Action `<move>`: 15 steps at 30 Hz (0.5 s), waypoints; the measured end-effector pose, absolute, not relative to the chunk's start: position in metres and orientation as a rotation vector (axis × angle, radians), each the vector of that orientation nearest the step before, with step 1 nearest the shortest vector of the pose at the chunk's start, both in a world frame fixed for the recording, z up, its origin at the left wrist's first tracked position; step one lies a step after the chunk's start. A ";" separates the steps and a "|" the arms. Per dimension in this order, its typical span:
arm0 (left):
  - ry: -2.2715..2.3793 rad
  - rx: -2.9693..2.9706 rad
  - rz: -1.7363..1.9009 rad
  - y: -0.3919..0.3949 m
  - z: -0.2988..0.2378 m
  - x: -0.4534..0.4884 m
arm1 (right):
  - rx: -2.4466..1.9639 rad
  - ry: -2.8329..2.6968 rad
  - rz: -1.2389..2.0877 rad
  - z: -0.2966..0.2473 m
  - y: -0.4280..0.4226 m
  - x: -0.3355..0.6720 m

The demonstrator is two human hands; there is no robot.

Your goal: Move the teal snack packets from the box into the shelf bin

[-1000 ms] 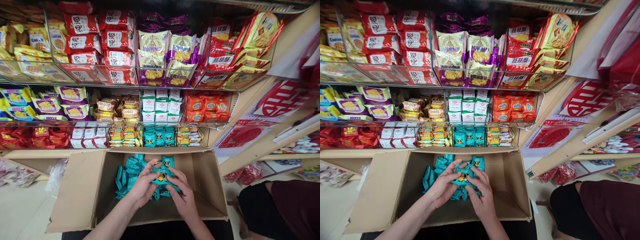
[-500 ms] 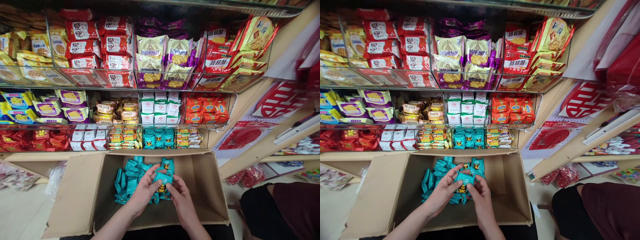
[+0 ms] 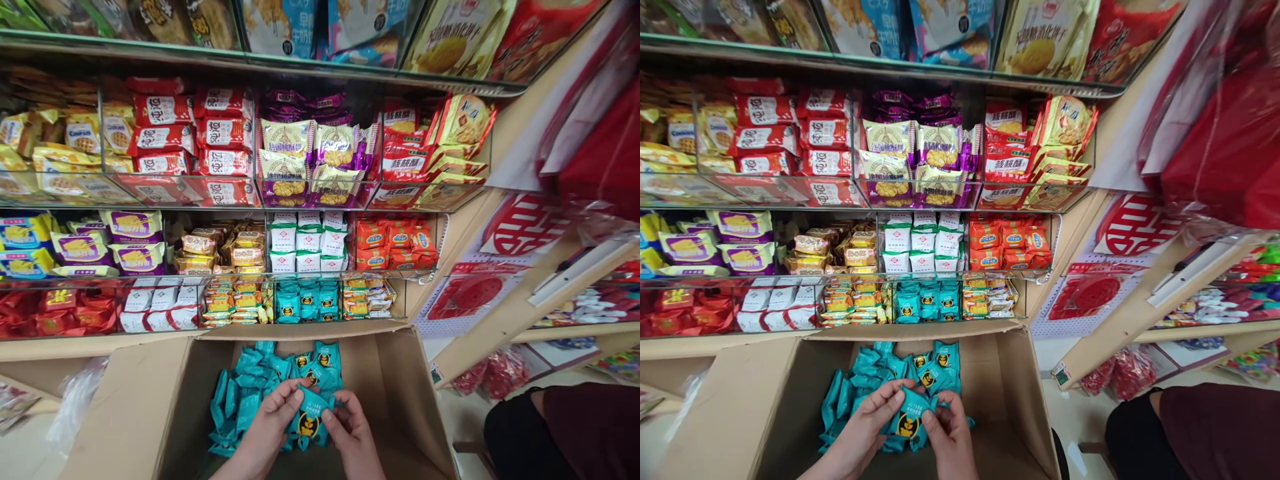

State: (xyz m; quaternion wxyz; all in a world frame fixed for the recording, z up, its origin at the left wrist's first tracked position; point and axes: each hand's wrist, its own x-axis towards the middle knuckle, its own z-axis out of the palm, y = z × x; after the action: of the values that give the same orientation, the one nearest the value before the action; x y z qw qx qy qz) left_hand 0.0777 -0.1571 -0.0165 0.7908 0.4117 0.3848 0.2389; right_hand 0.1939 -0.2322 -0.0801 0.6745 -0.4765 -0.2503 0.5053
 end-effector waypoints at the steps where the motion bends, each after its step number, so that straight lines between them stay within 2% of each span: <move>1: 0.822 0.924 0.516 -0.156 -0.019 0.077 | -1.073 -0.578 1.129 -0.082 -0.233 0.194; 7: 0.812 1.404 0.456 -0.146 -0.030 0.067 | -1.091 -0.720 1.053 -0.092 -0.234 0.189; 11: 0.856 1.548 0.360 -0.138 -0.019 0.058 | -1.213 -0.757 1.001 -0.095 -0.236 0.195; 15: 0.908 1.625 0.540 -0.114 0.009 0.058 | -1.529 -1.013 0.870 -0.101 -0.249 0.231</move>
State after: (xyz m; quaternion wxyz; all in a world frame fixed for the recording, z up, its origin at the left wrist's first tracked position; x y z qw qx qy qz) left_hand 0.0582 -0.1137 0.0090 0.5659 0.6912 0.3862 0.2298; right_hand 0.2307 -0.2486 -0.1011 0.5275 -0.6399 -0.4239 0.3640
